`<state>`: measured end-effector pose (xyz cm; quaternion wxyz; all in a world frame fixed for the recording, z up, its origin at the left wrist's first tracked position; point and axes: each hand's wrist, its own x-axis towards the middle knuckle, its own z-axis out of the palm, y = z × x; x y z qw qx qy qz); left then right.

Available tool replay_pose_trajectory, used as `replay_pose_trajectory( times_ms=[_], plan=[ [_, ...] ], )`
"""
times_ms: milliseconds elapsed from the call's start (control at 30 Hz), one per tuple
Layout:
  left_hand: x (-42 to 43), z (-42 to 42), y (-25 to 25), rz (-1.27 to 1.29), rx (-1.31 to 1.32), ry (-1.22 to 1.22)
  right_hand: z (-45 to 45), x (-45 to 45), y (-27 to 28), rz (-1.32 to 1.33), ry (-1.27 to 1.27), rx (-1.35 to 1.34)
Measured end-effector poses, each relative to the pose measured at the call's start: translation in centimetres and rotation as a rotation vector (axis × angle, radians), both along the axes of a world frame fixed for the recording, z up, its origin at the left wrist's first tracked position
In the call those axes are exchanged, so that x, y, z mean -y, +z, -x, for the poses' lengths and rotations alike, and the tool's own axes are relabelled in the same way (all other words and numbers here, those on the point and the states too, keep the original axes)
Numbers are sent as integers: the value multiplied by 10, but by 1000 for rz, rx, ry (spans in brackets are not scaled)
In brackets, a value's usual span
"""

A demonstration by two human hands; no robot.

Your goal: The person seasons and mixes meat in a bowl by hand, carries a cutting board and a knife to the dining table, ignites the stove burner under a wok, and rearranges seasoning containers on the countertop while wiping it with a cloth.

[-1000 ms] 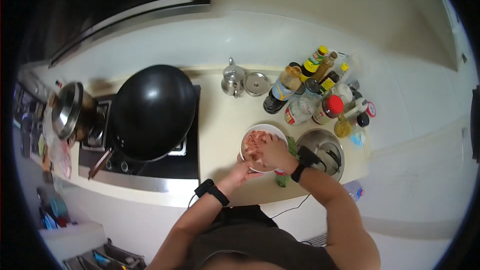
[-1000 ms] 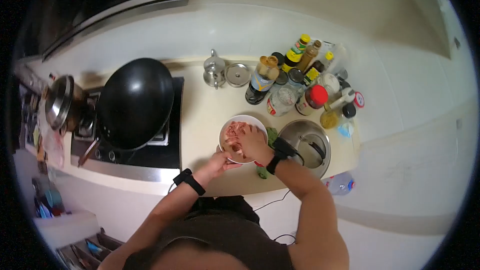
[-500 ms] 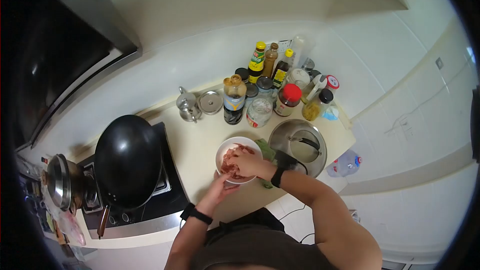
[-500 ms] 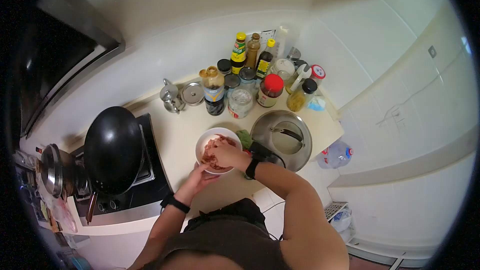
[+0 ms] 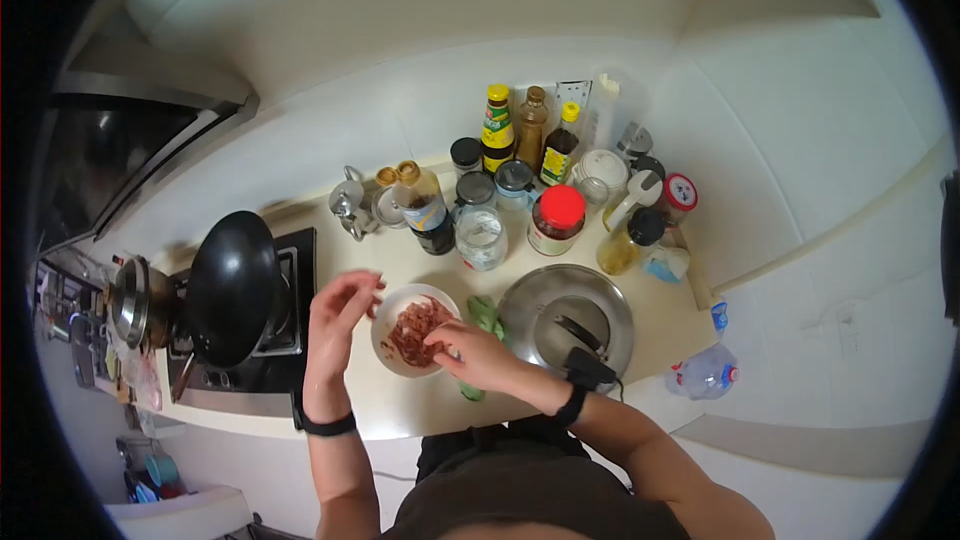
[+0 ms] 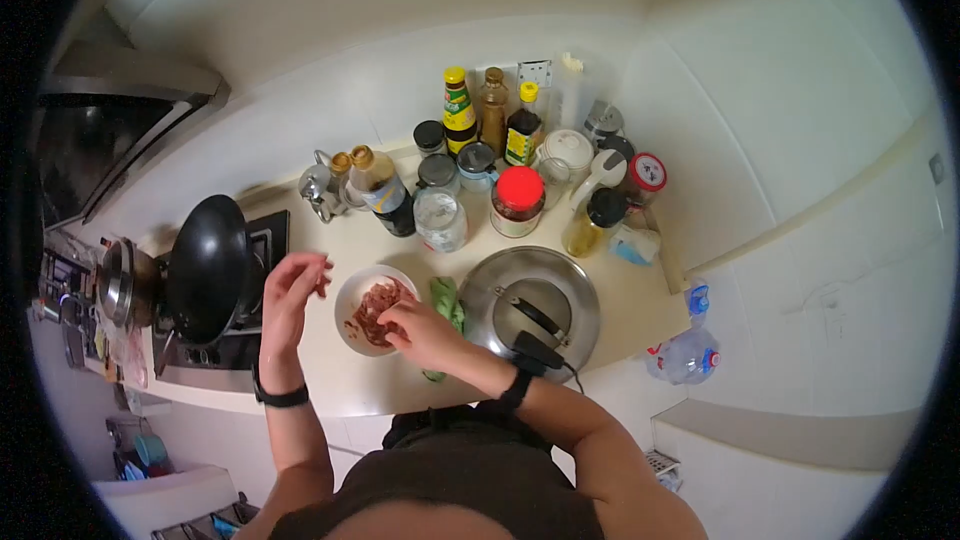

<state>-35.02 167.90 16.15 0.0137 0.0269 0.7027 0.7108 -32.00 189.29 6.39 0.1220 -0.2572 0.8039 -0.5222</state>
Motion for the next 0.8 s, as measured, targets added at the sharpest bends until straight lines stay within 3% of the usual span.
replay_pose_trajectory(
  times_ms=[167,333,400,433,500,567,700,800],
  plan=[
    [-86,64,1,67,-48,-154,-17,-101,56,33,-68,20],
    [-147,166,-35,133,-129,-51,-48,-185,81,39,-260,28],
    [-160,209,-65,425,-149,132,-62,-213,84,18,-320,29],
    [-163,227,-81,424,-151,140,-69,-225,84,19,-388,69],
    [-167,255,-103,840,-230,325,-80,-247,78,23,-453,110],
    [-174,269,-102,924,-169,345,-89,-262,66,45,-612,150],
    [-182,295,-114,1184,-40,337,-93,-279,53,39,-693,221],
    [-186,305,-122,1199,61,288,-89,-282,50,34,-725,258]
  ],
)
